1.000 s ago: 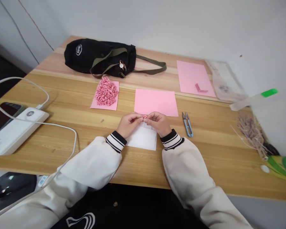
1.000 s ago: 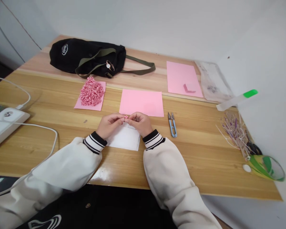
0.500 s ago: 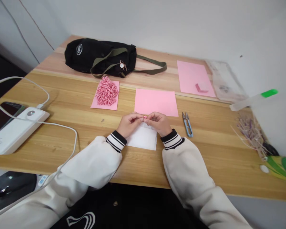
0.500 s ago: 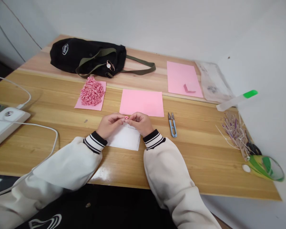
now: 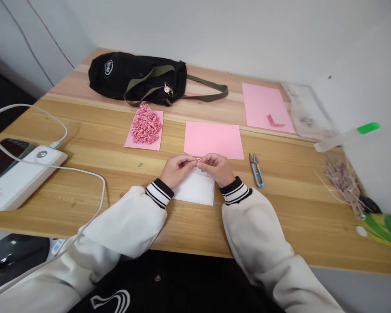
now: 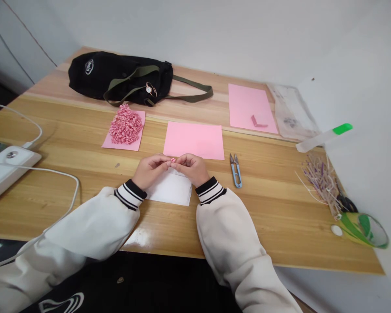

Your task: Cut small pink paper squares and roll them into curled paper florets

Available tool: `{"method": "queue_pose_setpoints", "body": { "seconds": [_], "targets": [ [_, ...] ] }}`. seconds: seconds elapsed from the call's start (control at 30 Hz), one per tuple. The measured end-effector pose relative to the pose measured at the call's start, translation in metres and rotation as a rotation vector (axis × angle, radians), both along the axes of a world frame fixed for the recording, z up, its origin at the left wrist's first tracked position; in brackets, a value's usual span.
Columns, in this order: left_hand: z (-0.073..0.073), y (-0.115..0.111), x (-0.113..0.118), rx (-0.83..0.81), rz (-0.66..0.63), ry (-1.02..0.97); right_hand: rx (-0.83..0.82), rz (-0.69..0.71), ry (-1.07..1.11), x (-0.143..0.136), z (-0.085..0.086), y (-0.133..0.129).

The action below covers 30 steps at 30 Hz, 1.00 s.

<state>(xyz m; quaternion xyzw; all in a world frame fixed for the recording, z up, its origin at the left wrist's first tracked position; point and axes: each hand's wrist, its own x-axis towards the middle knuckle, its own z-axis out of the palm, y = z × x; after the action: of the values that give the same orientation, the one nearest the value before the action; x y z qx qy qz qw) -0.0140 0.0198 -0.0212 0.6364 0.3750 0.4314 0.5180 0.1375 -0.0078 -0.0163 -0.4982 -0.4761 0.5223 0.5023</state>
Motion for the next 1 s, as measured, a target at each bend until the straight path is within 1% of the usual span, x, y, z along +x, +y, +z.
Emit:
{"method": "queue_pose_setpoints", "body": {
  "seconds": [0.33,0.63,0.87,1.0],
  "targets": [
    [0.0017,-0.0007,0.0011,-0.005,0.04,0.003,-0.049,-0.001,0.058,-0.0007,0.0016,-0.0011],
    [0.0045,-0.0018,0.0009,0.02,0.038,0.013,-0.037,-0.024,0.027,-0.0011,0.0027,-0.0004],
    [0.0036,-0.0012,0.0009,0.028,0.042,0.009,-0.032,-0.021,0.021,-0.0006,-0.001,-0.0002],
    [0.0031,-0.0013,0.0009,0.011,0.048,0.003,-0.031,-0.02,0.027,-0.0004,0.0002,-0.0003]
  ]
}}
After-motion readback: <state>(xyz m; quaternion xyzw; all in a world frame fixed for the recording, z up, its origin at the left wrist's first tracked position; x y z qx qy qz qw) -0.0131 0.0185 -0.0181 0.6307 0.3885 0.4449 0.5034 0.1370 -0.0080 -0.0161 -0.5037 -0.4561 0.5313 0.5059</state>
